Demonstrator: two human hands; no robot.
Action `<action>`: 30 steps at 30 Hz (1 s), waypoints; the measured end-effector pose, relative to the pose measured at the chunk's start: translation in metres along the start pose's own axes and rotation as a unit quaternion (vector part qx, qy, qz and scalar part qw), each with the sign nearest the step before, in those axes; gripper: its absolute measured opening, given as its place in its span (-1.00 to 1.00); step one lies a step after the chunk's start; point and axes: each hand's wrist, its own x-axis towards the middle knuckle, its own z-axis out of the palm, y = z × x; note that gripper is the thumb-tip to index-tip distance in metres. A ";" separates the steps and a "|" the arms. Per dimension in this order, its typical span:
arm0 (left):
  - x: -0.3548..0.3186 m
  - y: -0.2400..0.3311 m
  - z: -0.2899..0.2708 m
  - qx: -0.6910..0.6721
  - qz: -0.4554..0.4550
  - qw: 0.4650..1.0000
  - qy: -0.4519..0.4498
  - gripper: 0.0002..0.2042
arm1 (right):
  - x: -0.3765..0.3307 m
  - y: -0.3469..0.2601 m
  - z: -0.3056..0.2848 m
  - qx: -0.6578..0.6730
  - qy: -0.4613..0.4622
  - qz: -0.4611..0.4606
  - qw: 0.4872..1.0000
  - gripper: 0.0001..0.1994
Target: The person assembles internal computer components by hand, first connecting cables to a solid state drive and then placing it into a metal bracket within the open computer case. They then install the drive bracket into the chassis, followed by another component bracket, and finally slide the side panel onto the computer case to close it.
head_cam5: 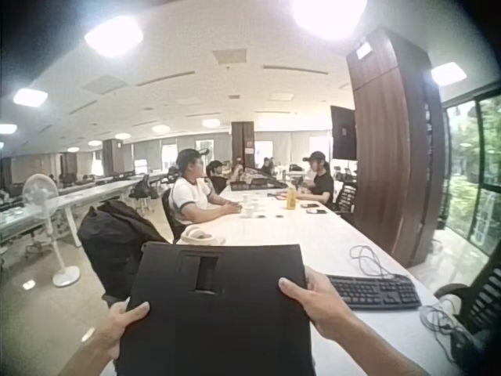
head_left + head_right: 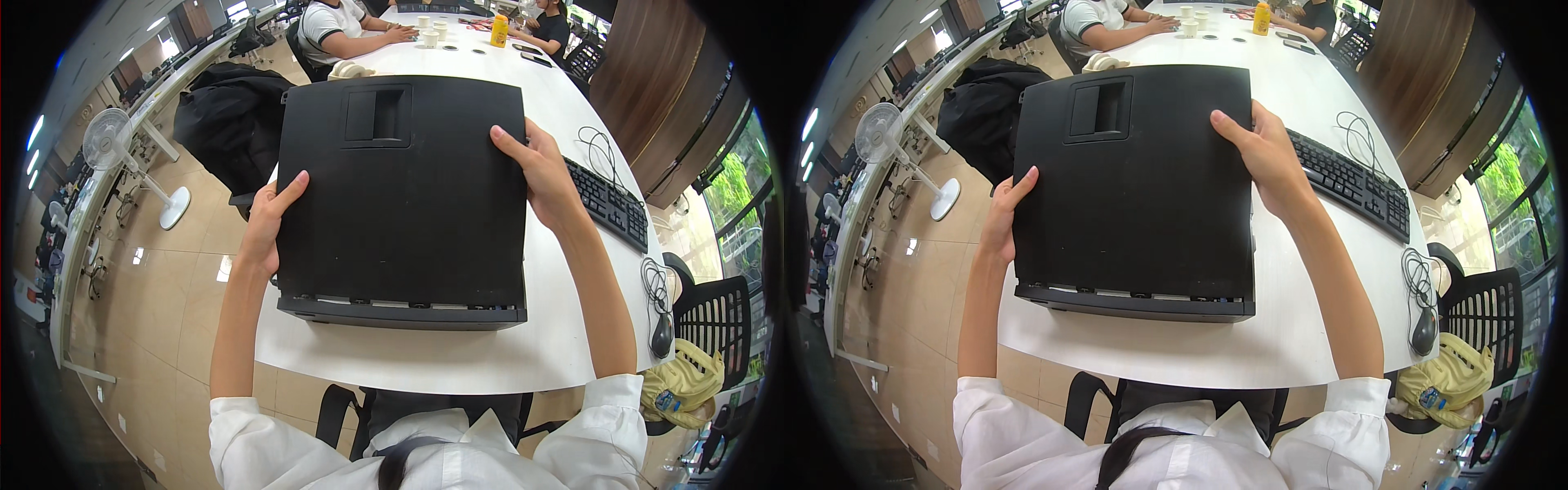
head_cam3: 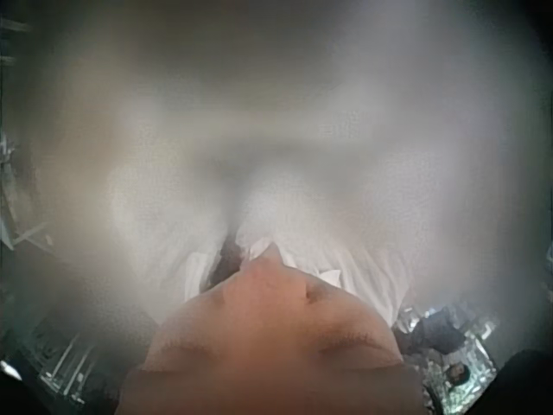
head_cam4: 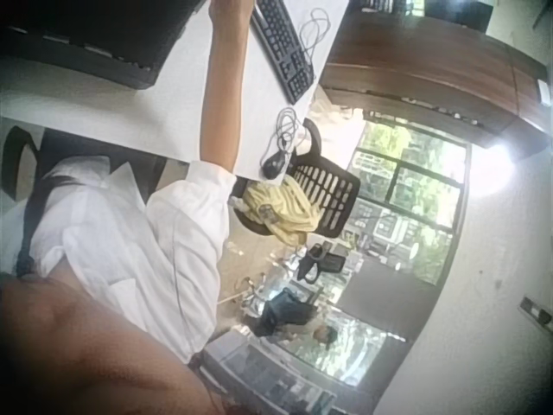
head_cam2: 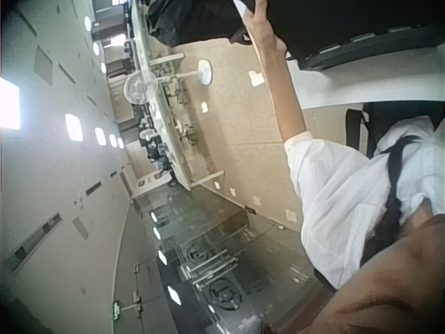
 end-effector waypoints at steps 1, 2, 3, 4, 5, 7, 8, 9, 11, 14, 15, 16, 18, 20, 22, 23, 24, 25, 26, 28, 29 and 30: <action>-0.001 0.000 0.000 -0.003 0.005 1.000 0.000 -0.64 | 0.000 -0.001 -0.001 -0.002 0.002 0.001 1.000 -0.59; -0.002 -0.001 0.000 -0.005 0.010 1.000 0.001 -0.63 | -0.001 -0.002 -0.002 -0.006 -0.004 -0.006 1.000 -0.58; -0.003 -0.001 0.000 -0.010 0.016 1.000 -0.004 -0.63 | -0.001 -0.002 -0.002 -0.008 -0.008 -0.019 1.000 -0.58; -0.004 -0.001 0.000 -0.001 0.014 1.000 0.003 -0.63 | -0.001 -0.002 -0.002 -0.009 -0.007 -0.027 1.000 -0.58; -0.005 0.000 0.000 0.005 0.013 1.000 0.004 -0.63 | -0.001 -0.002 -0.002 -0.013 -0.007 -0.033 0.999 -0.58; -0.006 0.000 0.001 0.023 0.011 1.000 0.006 -0.62 | -0.001 0.000 -0.002 -0.020 -0.011 -0.017 1.000 -0.55; -0.007 0.000 0.001 0.034 0.010 0.999 0.007 -0.61 | -0.001 0.001 -0.002 -0.028 -0.012 -0.005 1.000 -0.54; -0.007 0.000 0.002 0.040 0.011 0.999 0.005 -0.61 | 0.000 0.001 -0.003 -0.037 -0.012 0.005 0.999 -0.53; -0.008 -0.002 0.002 0.056 0.017 0.998 0.010 -0.60 | 0.001 0.004 -0.003 -0.032 -0.022 0.004 0.999 -0.51; -0.008 -0.003 0.000 0.052 0.018 0.998 0.009 -0.60 | 0.002 0.006 -0.004 -0.026 -0.040 -0.020 0.999 -0.48; -0.008 -0.003 -0.002 0.059 0.028 0.998 0.006 -0.60 | 0.003 0.006 -0.005 -0.027 -0.039 -0.024 0.999 -0.47; -0.008 -0.004 -0.003 0.060 0.037 0.997 -0.001 -0.61 | 0.003 0.006 -0.006 -0.026 -0.041 -0.030 0.998 -0.44; -0.008 -0.004 -0.007 0.070 0.054 0.996 -0.011 -0.61 | 0.003 0.006 -0.008 -0.017 -0.061 -0.066 0.996 -0.45; -0.010 -0.006 -0.009 0.084 0.067 0.994 -0.016 -0.61 | 0.002 0.007 -0.010 -0.016 -0.066 -0.092 0.993 -0.45; -0.010 -0.010 -0.008 0.100 0.114 0.988 -0.002 -0.61 | 0.002 0.008 -0.012 -0.019 -0.069 -0.117 0.990 -0.45; -0.011 -0.012 -0.007 0.103 0.139 0.985 0.000 -0.61 | 0.001 0.009 -0.012 -0.022 -0.066 -0.131 0.989 -0.45; -0.012 -0.013 -0.007 0.113 0.152 0.982 0.004 -0.61 | -0.001 0.010 -0.013 -0.027 -0.063 -0.145 0.987 -0.45; -0.012 -0.014 -0.007 0.120 0.170 0.978 0.002 -0.61 | -0.003 0.010 -0.013 -0.034 -0.050 -0.145 0.988 -0.45; -0.013 -0.015 -0.008 0.132 0.177 0.975 0.009 -0.61 | -0.005 0.009 -0.013 -0.039 -0.053 -0.179 0.982 -0.45; -0.016 -0.015 -0.008 0.176 0.264 0.948 0.023 -0.61 | -0.009 0.006 -0.013 -0.058 -0.027 -0.206 0.976 -0.44; -0.017 -0.016 -0.009 0.200 0.299 0.933 0.035 -0.61 | -0.013 0.004 -0.014 -0.046 -0.043 -0.223 0.973 -0.44; -0.019 -0.016 -0.009 0.196 0.312 0.929 0.040 -0.61 | -0.017 0.000 -0.015 -0.038 -0.048 -0.227 0.972 -0.43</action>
